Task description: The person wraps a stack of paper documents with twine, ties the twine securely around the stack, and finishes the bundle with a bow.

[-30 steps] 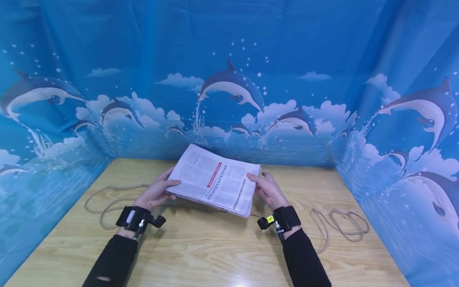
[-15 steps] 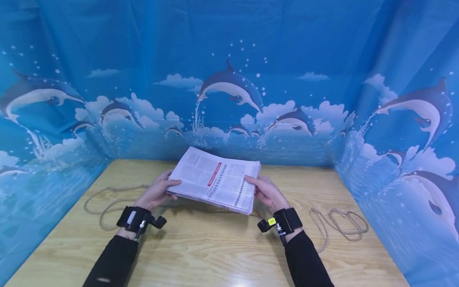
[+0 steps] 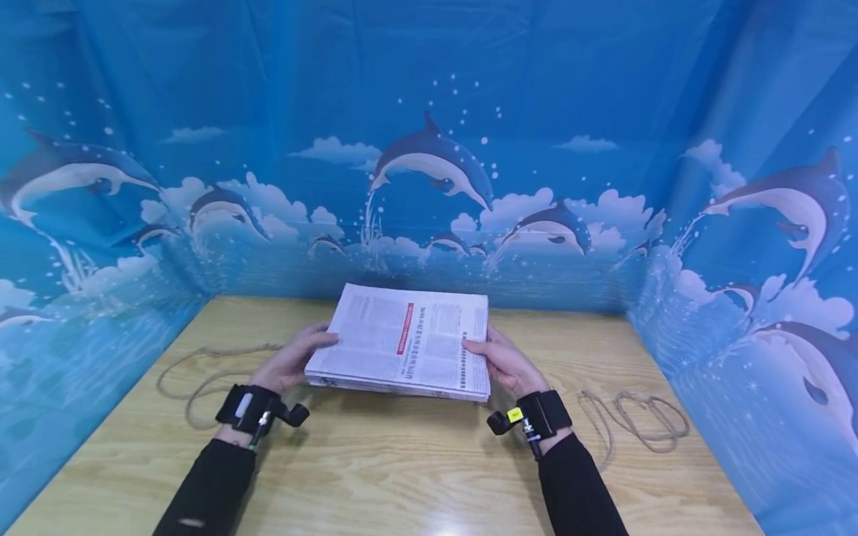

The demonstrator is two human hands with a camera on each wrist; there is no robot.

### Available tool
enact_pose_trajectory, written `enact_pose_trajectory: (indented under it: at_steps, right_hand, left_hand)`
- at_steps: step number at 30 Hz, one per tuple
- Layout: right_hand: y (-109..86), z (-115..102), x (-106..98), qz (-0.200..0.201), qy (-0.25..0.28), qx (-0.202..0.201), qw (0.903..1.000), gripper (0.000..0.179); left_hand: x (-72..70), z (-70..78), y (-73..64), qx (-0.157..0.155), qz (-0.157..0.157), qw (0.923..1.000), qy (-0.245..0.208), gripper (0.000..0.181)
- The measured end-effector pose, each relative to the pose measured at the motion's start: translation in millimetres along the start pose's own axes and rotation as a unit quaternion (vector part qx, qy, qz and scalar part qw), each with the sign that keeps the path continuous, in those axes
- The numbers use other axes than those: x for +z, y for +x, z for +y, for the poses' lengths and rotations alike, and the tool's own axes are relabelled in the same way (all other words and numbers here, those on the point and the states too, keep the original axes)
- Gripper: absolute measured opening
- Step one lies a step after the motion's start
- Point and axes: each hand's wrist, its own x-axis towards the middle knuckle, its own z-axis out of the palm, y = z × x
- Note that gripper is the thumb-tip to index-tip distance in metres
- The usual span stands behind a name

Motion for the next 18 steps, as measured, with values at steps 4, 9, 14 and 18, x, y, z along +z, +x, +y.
enact_pose_trajectory:
  at_steps: [4,9,14,18]
  right_hand:
    - [-2.7,-1,-5,-0.023,0.021,0.026,0.9992,0.060]
    - [-5.6,-3,-4,-0.067,0.037,0.058,0.9954,0.057]
    - [-10.0,-9,-2,-0.101,0.104,0.055,0.9879,0.030]
    - [-15.5,-11,-9,-0.141,0.235,0.051,0.9604,0.056]
  left_hand:
    - [-0.1,0.4,1.5,0.001,-0.030,0.9982,-0.053,0.045]
    - [1.4,-0.4,3.4,-0.009,-0.019,0.9964,-0.082,0.039]
    - [3.4,-4.7,7.1,0.009,0.014,0.9982,-0.058,0.046]
    - [5.9,-8.7,8.3,0.054,0.035,0.9967,-0.050,0.047]
